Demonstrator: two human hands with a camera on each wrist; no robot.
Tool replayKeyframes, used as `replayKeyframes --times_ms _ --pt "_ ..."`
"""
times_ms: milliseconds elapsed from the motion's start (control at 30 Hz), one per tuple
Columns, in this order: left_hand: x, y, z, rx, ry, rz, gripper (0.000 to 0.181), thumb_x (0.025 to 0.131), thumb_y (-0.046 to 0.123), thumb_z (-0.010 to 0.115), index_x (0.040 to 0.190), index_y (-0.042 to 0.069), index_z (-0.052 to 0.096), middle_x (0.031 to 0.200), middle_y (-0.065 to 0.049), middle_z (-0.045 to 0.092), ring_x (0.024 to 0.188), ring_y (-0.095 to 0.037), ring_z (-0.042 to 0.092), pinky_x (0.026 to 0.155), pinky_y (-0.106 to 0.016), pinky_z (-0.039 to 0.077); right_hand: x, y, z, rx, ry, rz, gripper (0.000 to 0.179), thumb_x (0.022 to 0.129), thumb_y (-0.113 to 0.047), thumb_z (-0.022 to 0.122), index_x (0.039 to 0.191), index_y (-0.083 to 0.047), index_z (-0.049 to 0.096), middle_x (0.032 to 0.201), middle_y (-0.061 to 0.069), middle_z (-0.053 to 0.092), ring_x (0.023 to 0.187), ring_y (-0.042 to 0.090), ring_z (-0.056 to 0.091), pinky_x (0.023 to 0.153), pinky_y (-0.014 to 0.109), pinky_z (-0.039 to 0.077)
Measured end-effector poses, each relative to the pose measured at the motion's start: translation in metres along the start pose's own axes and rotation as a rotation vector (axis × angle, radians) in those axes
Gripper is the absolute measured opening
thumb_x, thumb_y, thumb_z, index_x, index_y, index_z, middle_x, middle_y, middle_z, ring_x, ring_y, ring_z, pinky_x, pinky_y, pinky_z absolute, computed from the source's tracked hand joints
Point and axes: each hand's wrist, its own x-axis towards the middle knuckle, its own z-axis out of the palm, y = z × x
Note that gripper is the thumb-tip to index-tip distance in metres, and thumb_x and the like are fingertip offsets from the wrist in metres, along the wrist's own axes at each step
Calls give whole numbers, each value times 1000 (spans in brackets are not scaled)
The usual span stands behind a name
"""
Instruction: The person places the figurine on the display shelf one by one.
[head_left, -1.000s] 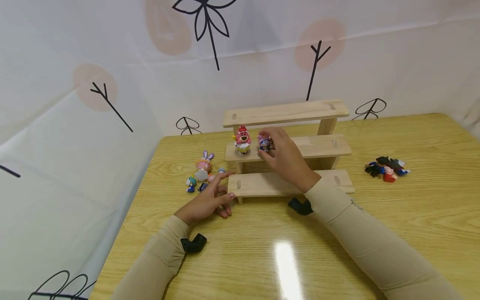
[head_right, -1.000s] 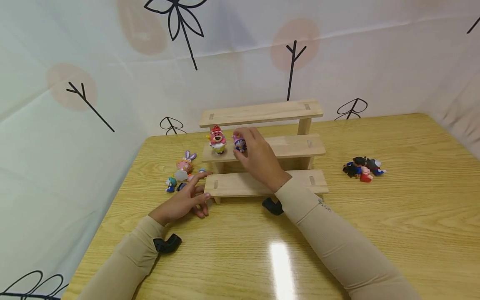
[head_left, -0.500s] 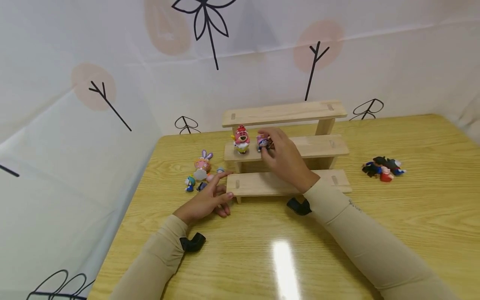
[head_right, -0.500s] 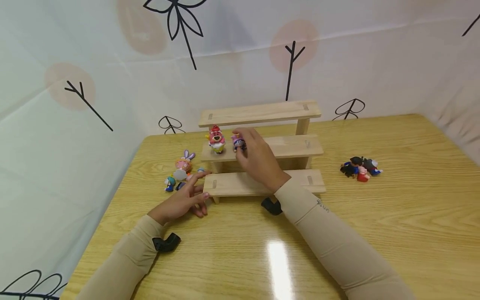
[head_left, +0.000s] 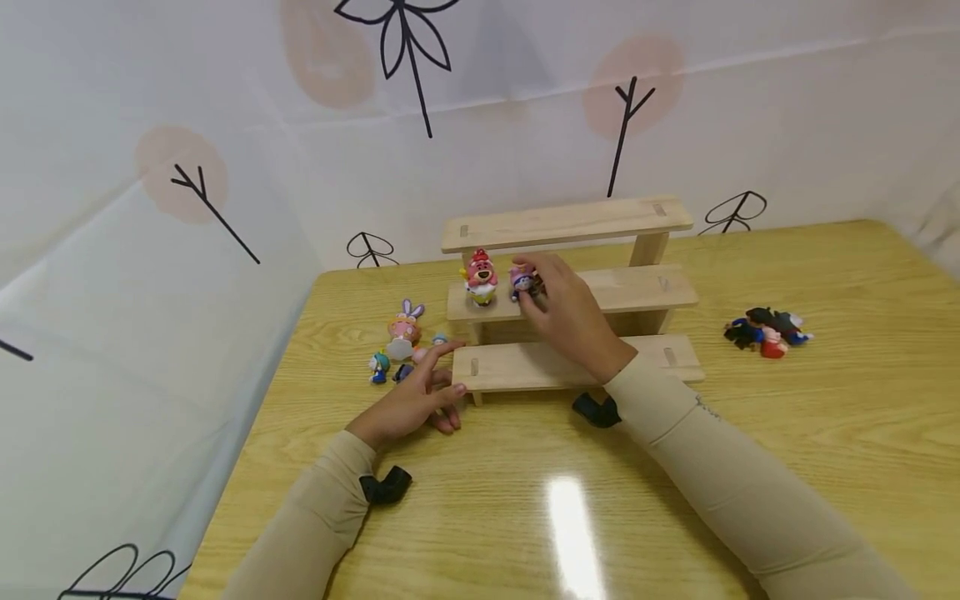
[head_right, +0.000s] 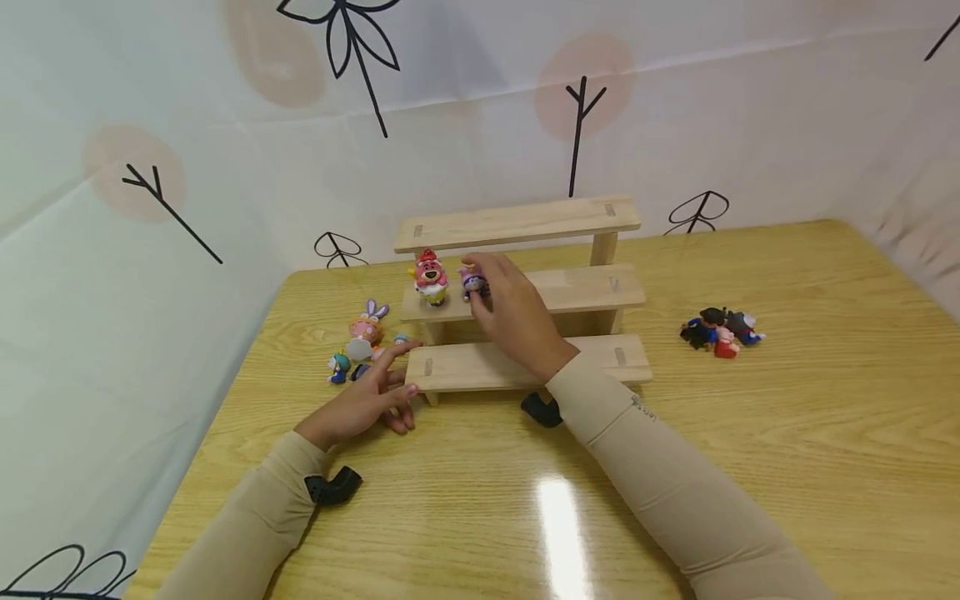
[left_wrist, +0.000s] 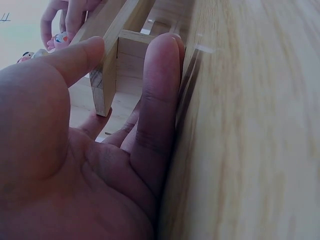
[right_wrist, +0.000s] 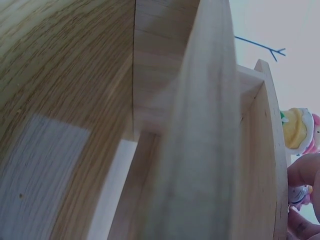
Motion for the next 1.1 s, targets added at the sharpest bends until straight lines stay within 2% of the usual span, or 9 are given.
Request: replayKeyframes --times_ms 267,367,500,633,767,867,967,1100 --pt "3 2 0 6 5 16 69 104 33 56 159 35 14 113 -19 59 77 -25 70 67 -41 62 -2 2 -5 6 28 -15 49 94 -5 64 140 -1 48 129 21 51 103 28 57 85 41 54" --pt "2 2 1 5 0 13 70 104 33 56 159 34 13 113 -19 59 77 -24 70 68 -40 62 -6 2 -5 33 78 -30 46 93 -5 64 137 -1 51 135 22 47 113 32 53 91 44 52" --pt "0 0 0 5 5 7 71 104 32 56 159 33 12 112 -19 59 76 -25 70 68 -40 62 -14 2 -6 85 187 -68 39 92 -2 62 131 1 55 144 24 40 130 37 44 102 50 46" --pt "0 0 0 6 6 6 70 104 31 56 159 33 13 113 -20 59 77 -25 70 67 -40 62 -23 0 -8 107 271 -129 33 91 0 60 124 4 58 142 25 43 132 38 41 105 51 42" --pt "0 -1 1 10 3 7 70 104 32 56 159 33 13 113 -21 59 76 -25 70 67 -39 62 -30 -2 -10 86 304 -193 30 91 2 59 121 6 60 136 29 47 129 41 43 106 52 40" --pt "1 -1 1 13 6 12 69 104 32 55 159 33 13 113 -21 59 76 -25 70 67 -39 62 -36 -2 -13 56 317 -232 30 89 6 60 119 6 60 132 28 50 125 41 46 104 52 41" --pt "2 -1 1 10 9 13 69 104 32 55 159 34 13 112 -21 59 76 -25 70 67 -40 62 -44 -3 -17 19 325 -259 31 87 8 61 117 4 62 129 26 53 122 39 49 88 43 52" --pt "1 0 1 10 7 7 69 104 32 55 159 34 13 112 -21 58 76 -25 70 67 -39 62 -55 -1 -25 -2 328 -280 31 85 10 61 116 3 64 125 24 56 118 38 51 82 38 52"
